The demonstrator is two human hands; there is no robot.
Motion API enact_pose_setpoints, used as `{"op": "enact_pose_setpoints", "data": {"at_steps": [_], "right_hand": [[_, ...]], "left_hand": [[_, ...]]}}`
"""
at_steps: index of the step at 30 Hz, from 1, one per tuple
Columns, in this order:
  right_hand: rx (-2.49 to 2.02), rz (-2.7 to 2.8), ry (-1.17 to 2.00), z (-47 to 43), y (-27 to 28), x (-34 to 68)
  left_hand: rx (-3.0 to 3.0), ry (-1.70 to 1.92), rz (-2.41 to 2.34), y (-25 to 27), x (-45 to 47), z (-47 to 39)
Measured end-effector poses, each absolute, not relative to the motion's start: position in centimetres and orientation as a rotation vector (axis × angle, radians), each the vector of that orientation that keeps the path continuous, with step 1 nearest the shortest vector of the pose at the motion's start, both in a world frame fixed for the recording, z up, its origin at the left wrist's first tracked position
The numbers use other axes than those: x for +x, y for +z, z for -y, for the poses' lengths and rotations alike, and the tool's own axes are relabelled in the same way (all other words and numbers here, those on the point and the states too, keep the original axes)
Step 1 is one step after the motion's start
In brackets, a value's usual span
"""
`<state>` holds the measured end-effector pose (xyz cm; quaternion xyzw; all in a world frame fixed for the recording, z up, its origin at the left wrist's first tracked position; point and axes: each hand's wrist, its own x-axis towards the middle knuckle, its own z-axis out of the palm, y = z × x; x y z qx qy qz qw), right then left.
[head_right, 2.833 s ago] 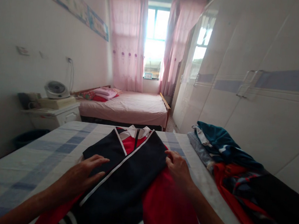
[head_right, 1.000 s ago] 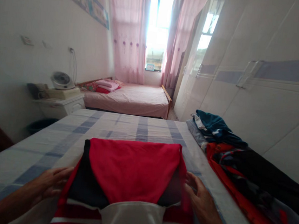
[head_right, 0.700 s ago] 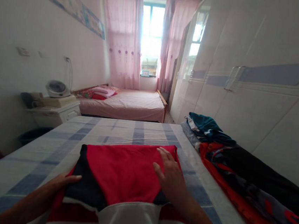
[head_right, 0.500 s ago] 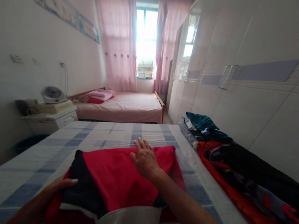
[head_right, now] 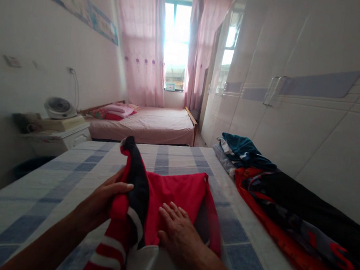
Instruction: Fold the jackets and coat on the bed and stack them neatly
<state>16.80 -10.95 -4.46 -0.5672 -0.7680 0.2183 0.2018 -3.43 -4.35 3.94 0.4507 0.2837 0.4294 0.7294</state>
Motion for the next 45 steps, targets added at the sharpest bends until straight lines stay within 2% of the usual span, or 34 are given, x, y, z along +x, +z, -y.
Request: {"op": "enact_pose_setpoints", "data": {"at_steps": [3,6,9,12,15,19,25,30,34,41,45], "right_hand": [[-1.494,1.741,0.797,13.1,-4.5,18.6],[-1.377,1.058,0.959,13.7,-4.0,21.1],[-1.284,0.670,0.953,14.0,-4.1,23.4],[-1.316,0.485,0.900,14.8,-5.1,25.1],[-1.346,0.458,0.957,15.4,-6.6,26.0],[-1.392,0.507,0.983,15.0,-7.8,26.4],[-1.375,0.506,1.082,13.9,-5.5,25.0],[-1.142,0.722,1.372,13.2,-3.2,23.1],[-1.053,0.714,1.512,12.4,-3.6,22.4],[-1.088,0.553,1.202,11.9,-2.3,23.3],[-1.174,0.473,1.130,12.5,0.0,24.2]], "left_hand": [[1.061,0.887,-0.511,4.6,0.7,4.2],[1.175,0.786,-0.472,4.6,5.5,4.3],[1.379,0.632,-0.483,3.8,9.0,4.6],[1.882,0.672,-0.531,2.4,9.4,4.9],[2.394,0.741,-0.581,0.7,7.0,4.9],[2.658,0.504,-0.626,-2.2,3.8,5.1],[2.702,0.487,-0.678,-4.7,3.5,5.5],[2.669,0.582,-0.638,-5.4,3.0,5.1],[2.643,0.619,-0.549,-6.3,2.1,4.3],[2.457,0.864,-0.574,-7.6,1.7,3.2],[2.525,0.785,-0.530,-7.7,2.0,3.3]]}}
